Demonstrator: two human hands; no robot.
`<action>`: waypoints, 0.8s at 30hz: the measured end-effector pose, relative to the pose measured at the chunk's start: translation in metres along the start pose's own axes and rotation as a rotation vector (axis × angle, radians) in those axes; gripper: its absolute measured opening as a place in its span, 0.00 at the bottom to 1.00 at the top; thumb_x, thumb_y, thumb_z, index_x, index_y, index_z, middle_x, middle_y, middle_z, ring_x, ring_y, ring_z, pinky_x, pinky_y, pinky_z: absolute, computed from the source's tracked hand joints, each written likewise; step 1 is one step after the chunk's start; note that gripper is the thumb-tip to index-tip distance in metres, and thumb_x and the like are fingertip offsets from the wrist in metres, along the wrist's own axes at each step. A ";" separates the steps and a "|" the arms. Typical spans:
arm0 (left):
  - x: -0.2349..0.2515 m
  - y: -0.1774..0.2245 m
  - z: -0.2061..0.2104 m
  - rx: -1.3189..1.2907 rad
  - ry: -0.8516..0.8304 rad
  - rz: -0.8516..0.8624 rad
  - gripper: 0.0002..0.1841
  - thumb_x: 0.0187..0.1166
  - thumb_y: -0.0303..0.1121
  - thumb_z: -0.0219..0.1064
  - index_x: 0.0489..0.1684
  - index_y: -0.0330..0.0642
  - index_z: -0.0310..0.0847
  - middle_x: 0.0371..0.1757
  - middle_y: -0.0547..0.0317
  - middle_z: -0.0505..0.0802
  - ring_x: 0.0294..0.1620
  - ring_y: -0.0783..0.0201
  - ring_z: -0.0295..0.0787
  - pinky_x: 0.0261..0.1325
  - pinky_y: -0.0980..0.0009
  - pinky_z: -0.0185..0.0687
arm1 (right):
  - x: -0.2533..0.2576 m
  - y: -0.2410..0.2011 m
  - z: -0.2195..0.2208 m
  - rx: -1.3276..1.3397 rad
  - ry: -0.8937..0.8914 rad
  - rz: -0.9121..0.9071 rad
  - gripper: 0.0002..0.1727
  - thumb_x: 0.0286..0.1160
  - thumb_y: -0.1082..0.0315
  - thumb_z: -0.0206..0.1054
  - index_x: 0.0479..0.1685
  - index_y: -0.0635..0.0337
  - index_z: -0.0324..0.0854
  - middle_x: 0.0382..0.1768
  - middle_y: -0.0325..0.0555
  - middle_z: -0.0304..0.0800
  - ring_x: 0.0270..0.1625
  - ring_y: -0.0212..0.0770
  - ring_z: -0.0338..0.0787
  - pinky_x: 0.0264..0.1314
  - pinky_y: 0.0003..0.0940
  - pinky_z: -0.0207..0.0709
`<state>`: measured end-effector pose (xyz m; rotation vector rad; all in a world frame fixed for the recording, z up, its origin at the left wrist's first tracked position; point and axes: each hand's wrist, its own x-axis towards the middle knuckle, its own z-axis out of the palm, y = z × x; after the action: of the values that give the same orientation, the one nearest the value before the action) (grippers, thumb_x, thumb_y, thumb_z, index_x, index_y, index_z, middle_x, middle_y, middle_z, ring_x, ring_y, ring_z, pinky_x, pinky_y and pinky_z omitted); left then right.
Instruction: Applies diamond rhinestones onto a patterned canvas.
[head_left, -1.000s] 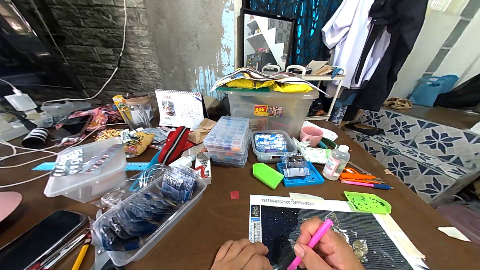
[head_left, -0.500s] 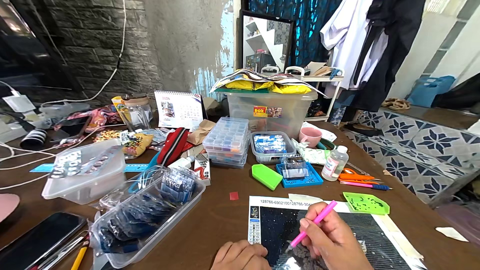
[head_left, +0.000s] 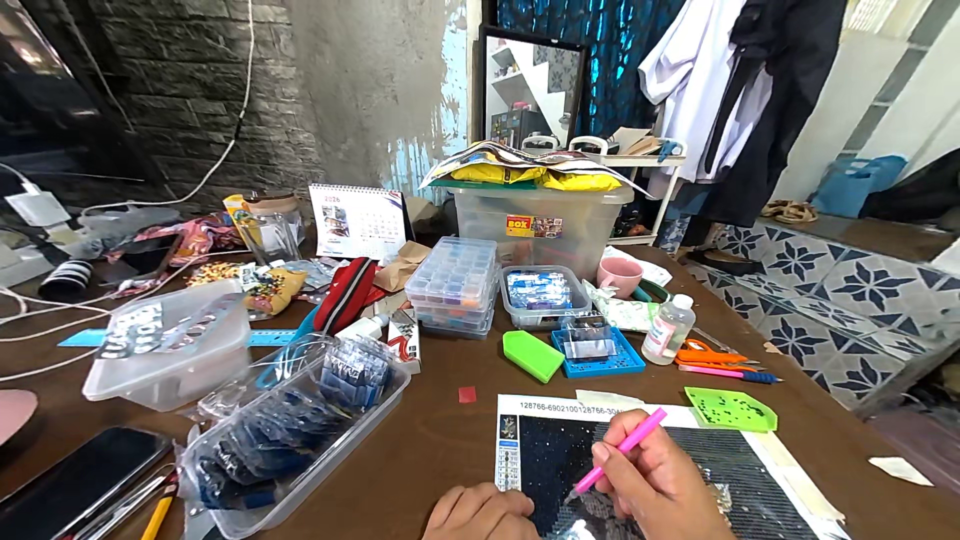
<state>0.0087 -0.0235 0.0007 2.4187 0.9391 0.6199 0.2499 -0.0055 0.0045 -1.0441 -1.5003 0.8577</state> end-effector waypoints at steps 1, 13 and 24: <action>0.000 0.000 0.000 0.001 0.000 0.000 0.27 0.70 0.50 0.73 0.57 0.35 0.86 0.69 0.41 0.89 0.72 0.40 0.83 0.74 0.39 0.67 | 0.000 0.000 0.000 0.001 -0.002 -0.001 0.06 0.79 0.76 0.60 0.45 0.56 0.69 0.24 0.27 0.82 0.22 0.20 0.81 0.23 0.17 0.76; 0.000 0.001 -0.001 -0.002 -0.007 -0.005 0.26 0.70 0.49 0.73 0.57 0.35 0.86 0.69 0.41 0.89 0.72 0.40 0.82 0.74 0.38 0.67 | 0.000 0.002 0.000 -0.007 -0.005 -0.018 0.06 0.79 0.76 0.61 0.45 0.55 0.69 0.24 0.26 0.81 0.22 0.20 0.81 0.23 0.17 0.75; 0.000 0.002 -0.002 -0.005 -0.008 -0.007 0.26 0.70 0.49 0.74 0.56 0.34 0.86 0.70 0.40 0.88 0.72 0.39 0.82 0.74 0.39 0.67 | -0.002 0.002 -0.001 -0.168 -0.039 -0.137 0.04 0.80 0.74 0.62 0.45 0.61 0.71 0.23 0.32 0.81 0.22 0.20 0.80 0.24 0.17 0.75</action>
<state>0.0086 -0.0243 0.0030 2.4109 0.9411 0.6087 0.2511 -0.0069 0.0016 -1.0374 -1.6796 0.6679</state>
